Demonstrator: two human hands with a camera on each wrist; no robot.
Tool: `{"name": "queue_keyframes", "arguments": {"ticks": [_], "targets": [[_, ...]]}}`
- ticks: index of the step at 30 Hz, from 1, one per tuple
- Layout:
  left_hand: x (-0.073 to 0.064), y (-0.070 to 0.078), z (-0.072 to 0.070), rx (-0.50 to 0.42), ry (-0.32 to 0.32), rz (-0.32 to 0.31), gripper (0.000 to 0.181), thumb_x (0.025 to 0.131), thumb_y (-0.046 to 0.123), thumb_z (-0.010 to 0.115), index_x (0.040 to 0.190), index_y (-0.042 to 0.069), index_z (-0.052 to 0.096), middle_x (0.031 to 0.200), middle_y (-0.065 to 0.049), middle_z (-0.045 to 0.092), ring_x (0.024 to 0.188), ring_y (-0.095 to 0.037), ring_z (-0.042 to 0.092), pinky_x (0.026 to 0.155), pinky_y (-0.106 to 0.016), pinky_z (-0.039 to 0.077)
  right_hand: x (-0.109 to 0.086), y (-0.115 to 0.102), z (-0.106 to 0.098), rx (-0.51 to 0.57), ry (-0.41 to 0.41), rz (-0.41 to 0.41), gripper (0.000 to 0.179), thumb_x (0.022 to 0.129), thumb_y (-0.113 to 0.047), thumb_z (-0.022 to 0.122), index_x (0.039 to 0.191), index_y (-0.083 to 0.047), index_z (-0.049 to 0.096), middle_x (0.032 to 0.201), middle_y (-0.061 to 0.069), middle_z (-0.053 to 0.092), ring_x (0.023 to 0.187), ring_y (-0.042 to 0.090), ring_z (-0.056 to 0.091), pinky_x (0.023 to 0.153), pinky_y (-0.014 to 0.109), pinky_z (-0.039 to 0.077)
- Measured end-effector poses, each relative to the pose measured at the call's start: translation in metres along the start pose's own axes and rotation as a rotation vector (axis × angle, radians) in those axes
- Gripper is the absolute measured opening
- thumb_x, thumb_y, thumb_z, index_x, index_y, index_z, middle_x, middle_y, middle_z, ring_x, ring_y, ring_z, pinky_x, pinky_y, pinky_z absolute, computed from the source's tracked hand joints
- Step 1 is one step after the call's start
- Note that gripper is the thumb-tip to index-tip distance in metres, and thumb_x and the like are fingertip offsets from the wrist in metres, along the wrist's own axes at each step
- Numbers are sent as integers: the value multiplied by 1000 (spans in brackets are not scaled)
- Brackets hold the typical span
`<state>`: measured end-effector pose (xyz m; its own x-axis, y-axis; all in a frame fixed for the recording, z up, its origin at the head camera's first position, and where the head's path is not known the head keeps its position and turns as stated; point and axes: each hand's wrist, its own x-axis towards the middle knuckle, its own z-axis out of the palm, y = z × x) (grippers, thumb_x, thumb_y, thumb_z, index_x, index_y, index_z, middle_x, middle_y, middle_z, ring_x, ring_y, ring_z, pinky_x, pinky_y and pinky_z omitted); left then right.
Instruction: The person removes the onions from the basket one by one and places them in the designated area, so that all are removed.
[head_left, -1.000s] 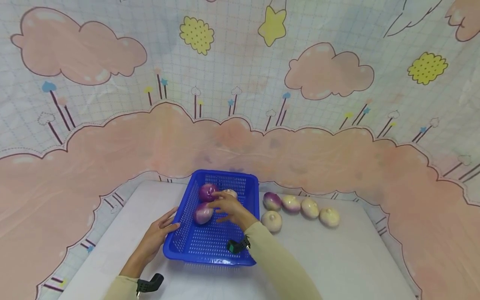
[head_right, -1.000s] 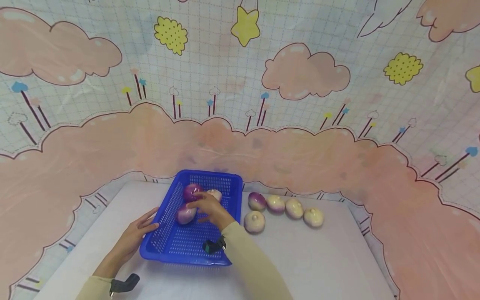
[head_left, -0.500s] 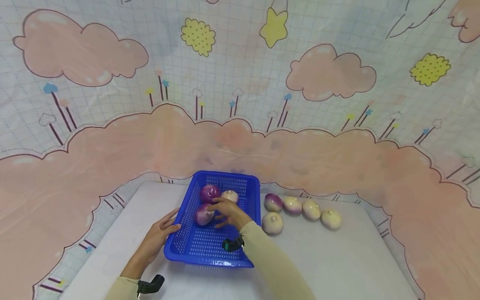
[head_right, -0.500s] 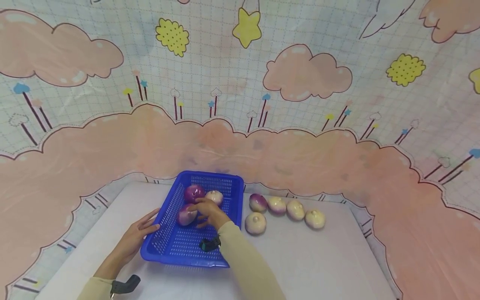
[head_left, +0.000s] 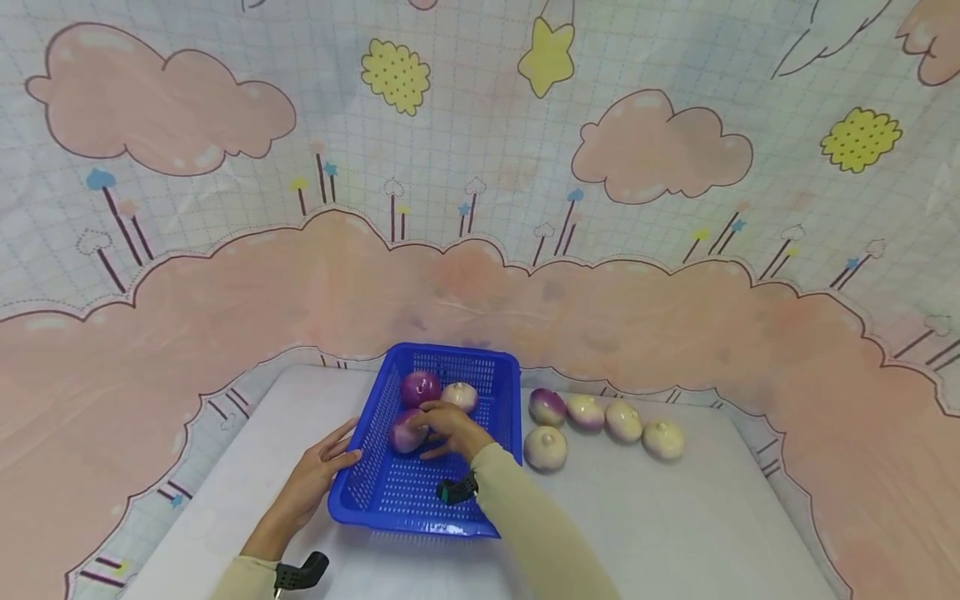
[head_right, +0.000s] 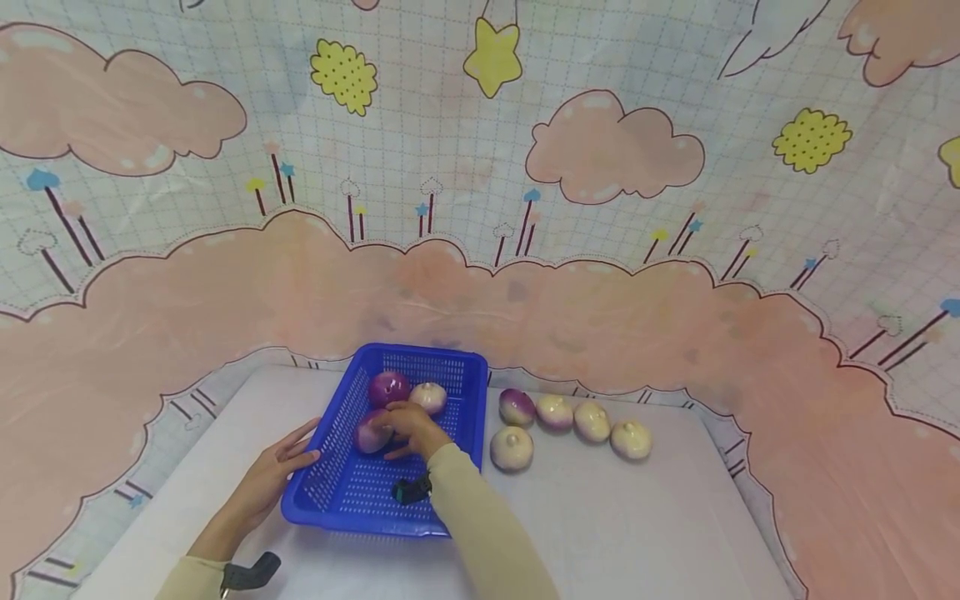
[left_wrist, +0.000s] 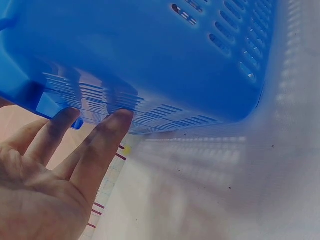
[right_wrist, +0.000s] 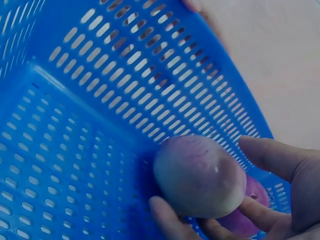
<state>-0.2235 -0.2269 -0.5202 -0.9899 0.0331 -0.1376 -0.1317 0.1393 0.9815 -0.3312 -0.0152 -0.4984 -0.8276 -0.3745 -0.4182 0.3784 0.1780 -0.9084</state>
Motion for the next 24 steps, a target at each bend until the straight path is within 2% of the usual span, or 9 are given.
{"name": "queue_keyframes", "arguments": {"ticks": [5,8,13,18,24], "targets": [[-1,1,0,-7,-7,20,66,90,29,58,147,26,26,151,-16,32,130,-39,44,101,-52,43,2,4,4,-15,2,-27,39,77,-12,70,112,-5,54,99,10,58,85,26,60,73,50,56],[-2,2,0,-2,-5,21,66,90,30,58,147,26,26,151,-16,32,129,-38,46,100,-51,44,3,5,5,-33,18,-42,31,76,-10,70,103,-6,56,95,8,57,84,23,59,68,48,57],[-2,2,1,-1,0,18,66,90,30,58,147,26,27,150,-16,33,130,-38,45,101,-52,43,2,6,7,-57,41,-48,34,74,-8,72,104,-5,55,96,9,57,85,25,60,64,46,57],[-1,0,1,3,1,13,65,89,30,59,147,27,28,151,-16,33,132,-39,43,103,-54,40,-2,1,7,-94,37,-35,35,73,-9,73,104,-6,56,96,9,57,83,26,61,66,46,57],[0,-2,1,5,12,18,64,89,31,59,146,28,30,150,-15,35,131,-39,44,102,-53,42,-6,-9,6,-90,25,-75,39,72,-7,72,107,-6,57,100,9,55,82,25,61,69,47,57]]}}
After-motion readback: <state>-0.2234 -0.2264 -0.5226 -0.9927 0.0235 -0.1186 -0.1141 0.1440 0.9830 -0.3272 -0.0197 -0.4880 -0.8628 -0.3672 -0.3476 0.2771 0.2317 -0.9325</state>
